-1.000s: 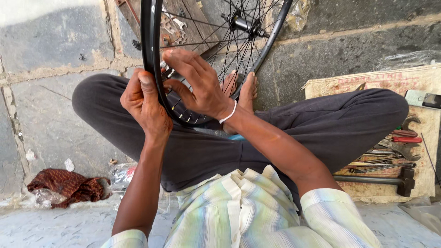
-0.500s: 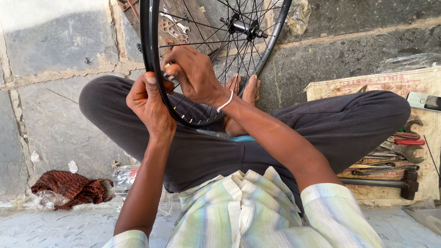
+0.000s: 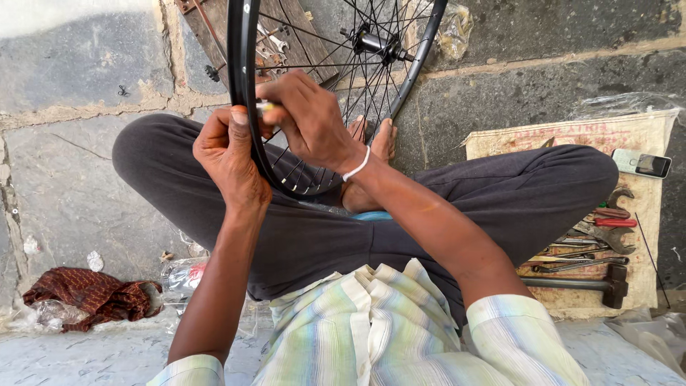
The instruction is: The person is assembling a bicycle wheel by hand, inserting spokes through the hub and rim holes and tightening the spoke nipples with a small cylindrical tool.
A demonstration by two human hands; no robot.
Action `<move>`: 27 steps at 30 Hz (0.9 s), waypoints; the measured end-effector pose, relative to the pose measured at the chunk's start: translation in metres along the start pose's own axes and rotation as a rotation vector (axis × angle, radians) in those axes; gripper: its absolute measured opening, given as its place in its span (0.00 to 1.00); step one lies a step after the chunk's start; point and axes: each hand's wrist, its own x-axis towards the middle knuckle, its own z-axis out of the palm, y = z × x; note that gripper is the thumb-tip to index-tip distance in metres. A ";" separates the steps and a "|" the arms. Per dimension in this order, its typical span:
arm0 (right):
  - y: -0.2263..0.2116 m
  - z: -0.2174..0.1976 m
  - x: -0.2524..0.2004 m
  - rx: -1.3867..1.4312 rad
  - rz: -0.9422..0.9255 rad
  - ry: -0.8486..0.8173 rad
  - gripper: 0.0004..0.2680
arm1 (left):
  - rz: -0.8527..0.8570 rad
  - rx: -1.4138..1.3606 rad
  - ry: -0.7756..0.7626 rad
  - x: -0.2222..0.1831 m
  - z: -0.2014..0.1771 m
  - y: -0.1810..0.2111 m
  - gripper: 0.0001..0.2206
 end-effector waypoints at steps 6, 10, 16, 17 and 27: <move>-0.007 0.012 -0.002 0.142 0.140 0.121 0.12 | 0.126 0.193 -0.022 -0.001 0.013 0.010 0.18; -0.016 0.008 -0.008 -0.016 -0.109 0.145 0.14 | 0.066 0.185 -0.008 -0.001 0.006 0.006 0.19; 0.015 0.010 -0.018 -0.005 -0.115 0.054 0.11 | 0.035 0.152 -0.028 -0.003 0.003 -0.001 0.18; 0.016 0.016 -0.019 0.051 -0.027 0.087 0.11 | 0.045 0.138 -0.002 -0.006 0.003 -0.002 0.17; -0.017 0.007 -0.021 -0.085 -0.066 0.137 0.17 | -0.066 0.029 -0.103 -0.001 -0.001 0.006 0.15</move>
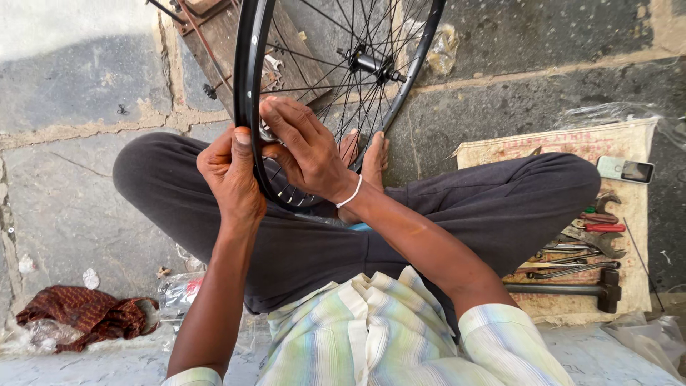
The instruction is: The person is assembling a bicycle wheel by hand, inserting spokes through the hub and rim holes and tightening the spoke nipples with a small cylindrical tool.
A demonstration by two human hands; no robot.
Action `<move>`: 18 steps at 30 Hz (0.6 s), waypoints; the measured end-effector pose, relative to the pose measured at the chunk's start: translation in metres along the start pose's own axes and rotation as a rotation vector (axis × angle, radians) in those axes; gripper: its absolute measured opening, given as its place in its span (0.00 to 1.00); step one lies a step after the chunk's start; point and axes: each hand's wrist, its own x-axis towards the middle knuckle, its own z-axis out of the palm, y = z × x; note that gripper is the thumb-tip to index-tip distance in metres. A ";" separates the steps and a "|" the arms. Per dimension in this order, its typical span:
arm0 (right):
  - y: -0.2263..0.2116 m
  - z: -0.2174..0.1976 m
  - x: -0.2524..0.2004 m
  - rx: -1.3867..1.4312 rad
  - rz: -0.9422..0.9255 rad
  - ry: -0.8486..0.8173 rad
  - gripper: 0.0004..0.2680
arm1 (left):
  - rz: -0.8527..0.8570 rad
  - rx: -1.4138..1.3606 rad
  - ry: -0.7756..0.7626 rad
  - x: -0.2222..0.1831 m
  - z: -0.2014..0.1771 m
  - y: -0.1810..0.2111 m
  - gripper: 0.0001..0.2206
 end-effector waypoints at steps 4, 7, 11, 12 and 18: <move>-0.004 -0.008 0.009 -0.092 -0.046 0.058 0.13 | 0.116 0.100 0.058 0.011 0.022 0.022 0.17; -0.007 -0.013 0.009 -0.119 0.037 0.122 0.12 | 0.122 0.202 -0.025 0.033 0.027 0.035 0.22; -0.019 -0.030 0.005 -0.145 0.179 0.202 0.14 | 0.071 0.359 -0.080 0.027 0.021 0.032 0.22; -0.021 -0.035 0.005 -0.179 0.270 0.187 0.14 | 0.082 0.387 -0.077 0.020 0.020 0.026 0.22; -0.029 -0.050 0.007 0.079 0.330 -0.022 0.12 | 0.175 0.183 0.076 -0.013 0.020 -0.007 0.16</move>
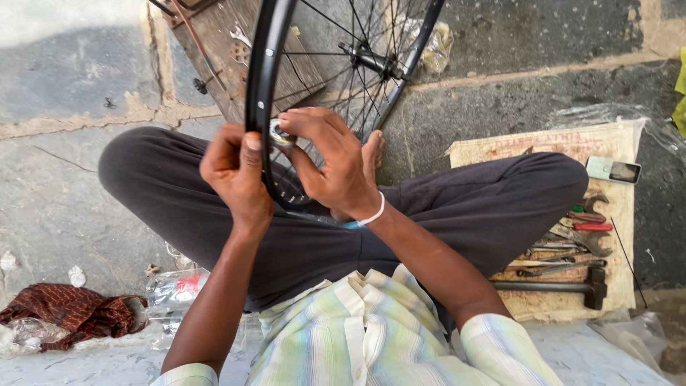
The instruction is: The person is assembling a bicycle wheel by hand, inserting spokes through the hub and rim holes and tightening the spoke nipples with a small cylindrical tool.
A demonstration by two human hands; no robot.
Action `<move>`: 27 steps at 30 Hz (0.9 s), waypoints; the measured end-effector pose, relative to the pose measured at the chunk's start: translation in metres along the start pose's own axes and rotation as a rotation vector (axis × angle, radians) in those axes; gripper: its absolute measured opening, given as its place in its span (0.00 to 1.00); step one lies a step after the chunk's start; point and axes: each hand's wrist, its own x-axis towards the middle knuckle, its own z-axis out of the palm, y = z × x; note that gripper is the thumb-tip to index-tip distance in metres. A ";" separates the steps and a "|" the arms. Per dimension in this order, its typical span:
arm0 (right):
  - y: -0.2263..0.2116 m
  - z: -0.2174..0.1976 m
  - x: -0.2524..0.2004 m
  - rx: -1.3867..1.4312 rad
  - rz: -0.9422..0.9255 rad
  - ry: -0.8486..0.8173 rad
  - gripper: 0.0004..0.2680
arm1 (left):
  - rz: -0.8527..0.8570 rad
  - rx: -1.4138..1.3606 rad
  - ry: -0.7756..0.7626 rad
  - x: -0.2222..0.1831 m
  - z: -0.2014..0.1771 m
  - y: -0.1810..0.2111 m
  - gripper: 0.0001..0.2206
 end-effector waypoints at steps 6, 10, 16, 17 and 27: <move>-0.011 0.011 0.007 -0.078 -0.153 0.034 0.11 | -0.076 -0.055 0.004 0.003 -0.005 0.001 0.12; -0.001 0.010 0.011 -0.055 -0.043 -0.018 0.10 | 0.029 -0.009 -0.065 0.003 -0.006 -0.003 0.13; 0.012 0.010 0.013 -0.010 -0.195 -0.159 0.15 | -0.005 -0.016 -0.044 0.008 -0.014 -0.006 0.15; 0.012 0.013 0.008 -0.045 -0.243 -0.110 0.17 | -0.015 -0.009 -0.051 0.007 -0.015 -0.007 0.16; 0.038 0.040 0.009 -0.176 -0.323 -0.036 0.15 | 0.004 -0.003 -0.118 0.006 -0.016 -0.001 0.20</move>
